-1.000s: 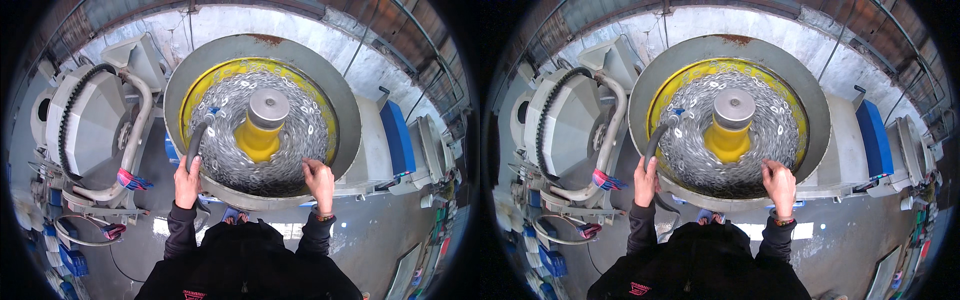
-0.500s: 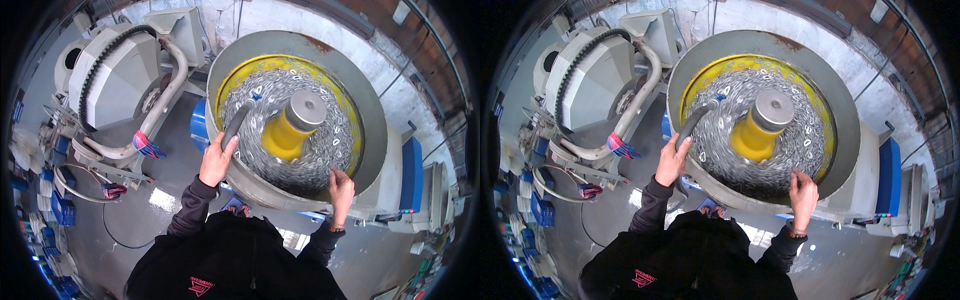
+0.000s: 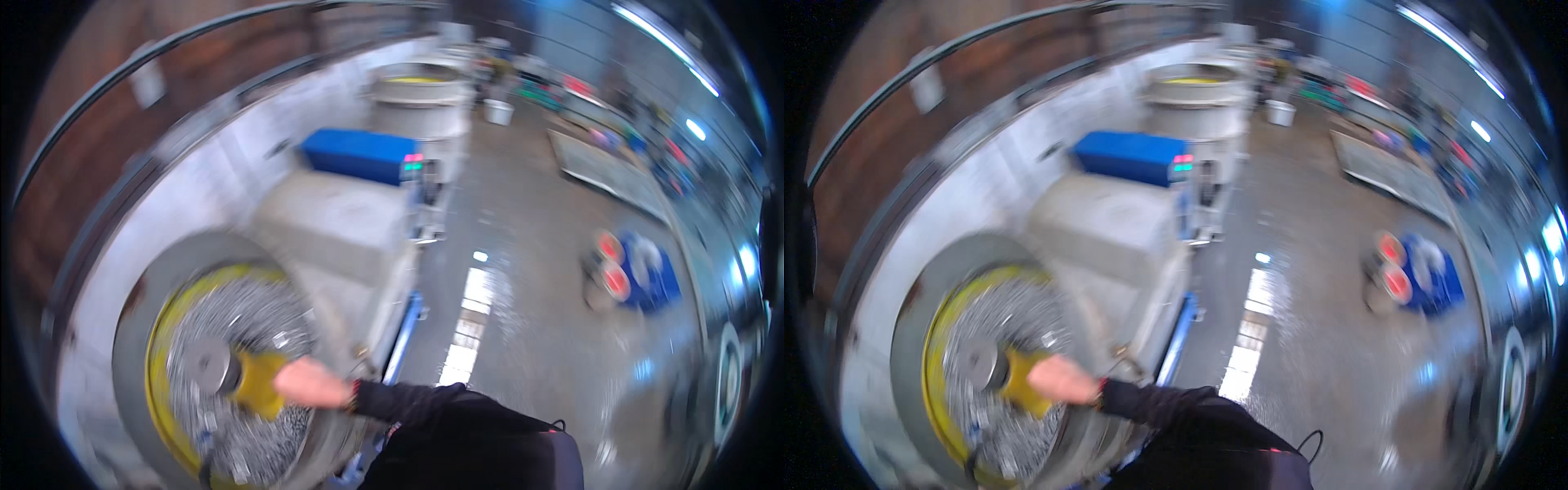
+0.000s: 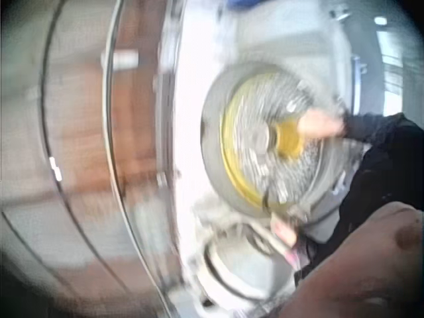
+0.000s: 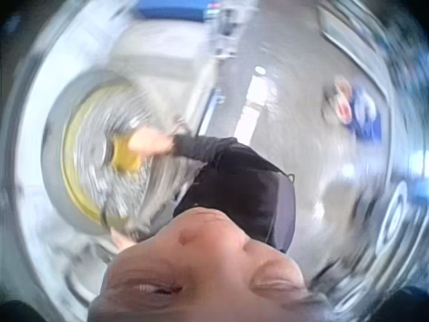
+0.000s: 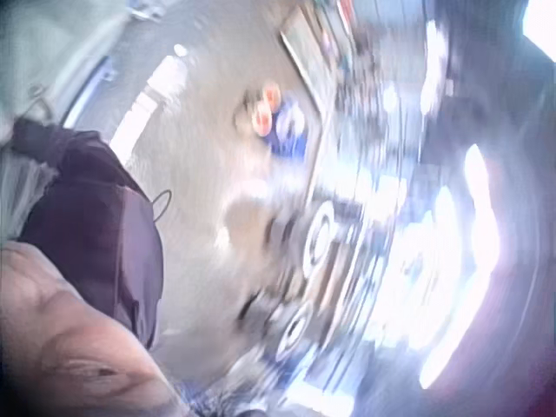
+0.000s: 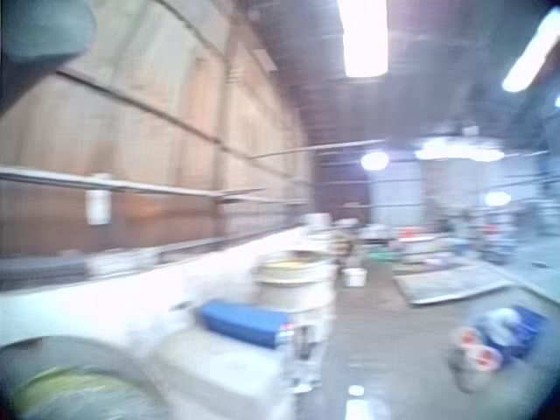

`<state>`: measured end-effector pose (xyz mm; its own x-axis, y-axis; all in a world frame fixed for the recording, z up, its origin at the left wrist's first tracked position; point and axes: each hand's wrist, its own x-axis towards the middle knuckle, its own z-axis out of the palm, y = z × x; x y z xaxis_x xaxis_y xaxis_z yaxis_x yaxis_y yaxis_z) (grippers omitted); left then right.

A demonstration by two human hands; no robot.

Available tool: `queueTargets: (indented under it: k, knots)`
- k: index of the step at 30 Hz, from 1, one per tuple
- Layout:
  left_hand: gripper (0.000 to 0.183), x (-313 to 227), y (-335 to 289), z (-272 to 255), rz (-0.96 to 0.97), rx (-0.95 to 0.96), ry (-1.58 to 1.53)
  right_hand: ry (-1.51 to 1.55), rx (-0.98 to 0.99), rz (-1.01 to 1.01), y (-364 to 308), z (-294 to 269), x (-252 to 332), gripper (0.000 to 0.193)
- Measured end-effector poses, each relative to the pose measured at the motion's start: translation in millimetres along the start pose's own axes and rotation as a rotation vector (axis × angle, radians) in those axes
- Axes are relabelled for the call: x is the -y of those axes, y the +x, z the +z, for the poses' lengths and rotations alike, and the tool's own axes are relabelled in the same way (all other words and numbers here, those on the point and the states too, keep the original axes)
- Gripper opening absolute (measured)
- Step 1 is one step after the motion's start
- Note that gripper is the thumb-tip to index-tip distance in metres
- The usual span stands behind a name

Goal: The person uses a water hose to spray and clean the contents of multiple industrial vibratory finishing bowls on a factory floor.

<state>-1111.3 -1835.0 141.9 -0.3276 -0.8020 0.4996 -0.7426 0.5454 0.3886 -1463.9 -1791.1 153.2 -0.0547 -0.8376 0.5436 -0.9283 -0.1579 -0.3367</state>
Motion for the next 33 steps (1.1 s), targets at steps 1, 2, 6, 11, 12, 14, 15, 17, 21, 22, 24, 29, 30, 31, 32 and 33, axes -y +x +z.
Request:
queueTargets:
  k: [1, 2, 6, 11, 12, 14, 15, 17, 21, 22, 24, 29, 30, 31, 32, 33]
  knots:
    - [0.048, -21.9, 22.3, 11.9, -0.201, 0.065, -0.268, 0.023, -0.099, -0.063, -11.7, 27.6, -3.7, 0.008]
    - [0.048, -51.5, 45.5, 22.3, -0.471, 0.117, -0.551, 0.118, -0.315, -0.169, -16.5, 30.9, 1.0, 0.013]
    - [0.048, -124.2, 91.5, 80.2, -0.45, 0.339, -0.674, 0.036, -0.317, -0.158, -17.0, 59.9, -1.0, 0.013]
    - [0.048, -173.9, 119.8, 115.5, -0.33, 0.534, -0.693, 0.032, 0.057, 0.085, 15.2, 32.5, 13.5, 0.018]
    - [0.048, -178.7, 123.1, 119.6, -0.314, 0.556, -0.694, 0.042, 0.093, 0.123, 19.0, 40.8, 12.0, 0.017]
    - [0.049, -184.0, 128.5, 127.6, -0.297, 0.598, -0.696, 0.074, 0.172, 0.175, 22.8, 51.0, 9.8, 0.016]
    - [0.049, -187.5, 131.0, 130.7, -0.287, 0.614, -0.696, 0.078, 0.175, 0.183, 21.6, 53.1, 9.2, 0.016]
    - [0.049, -192.4, 134.9, 134.6, -0.284, 0.635, -0.707, 0.048, 0.092, 0.263, 20.4, 53.8, 8.3, 0.015]
    - [0.049, -192.0, 139.8, 136.9, -0.288, 0.647, -0.719, -0.038, 0.034, 0.078, 19.7, 55.6, -1.9, 0.015]
    - [0.049, -191.4, 141.3, 137.6, -0.285, 0.651, -0.72, -0.043, -0.024, 0.009, 18.6, 63.3, -8.2, 0.015]
    - [0.05, -190.1, 141.6, 140.3, -0.293, 0.667, -0.722, -0.044, -0.068, -0.046, 14.7, 67.9, -8.1, 0.015]
    - [0.05, -182.2, 145.8, 143.5, -0.298, 0.696, -0.718, 0.071, -0.065, 0.11, 11.6, 64.0, -5.3, 0.014]
    - [0.05, -181.5, 146.2, 143.5, -0.298, 0.695, -0.721, 0.071, -0.066, 0.116, 12.0, 62.7, -5.6, 0.014]
    - [0.05, -180.2, 146.3, 143.1, -0.298, 0.698, -0.718, -0.003, -0.078, 0.076, 12.2, 61.7, -5.8, 0.014]
    - [0.05, -179.8, 146.5, 143.8, -0.298, 0.703, -0.722, -0.08, -0.088, 0.034, 12.7, 60.2, -6.8, 0.014]
    - [0.05, -178.9, 146.4, 144.0, -0.301, 0.706, -0.724, -0.083, -0.087, 0.036, 13.5, 59.2, -8.1, 0.014]
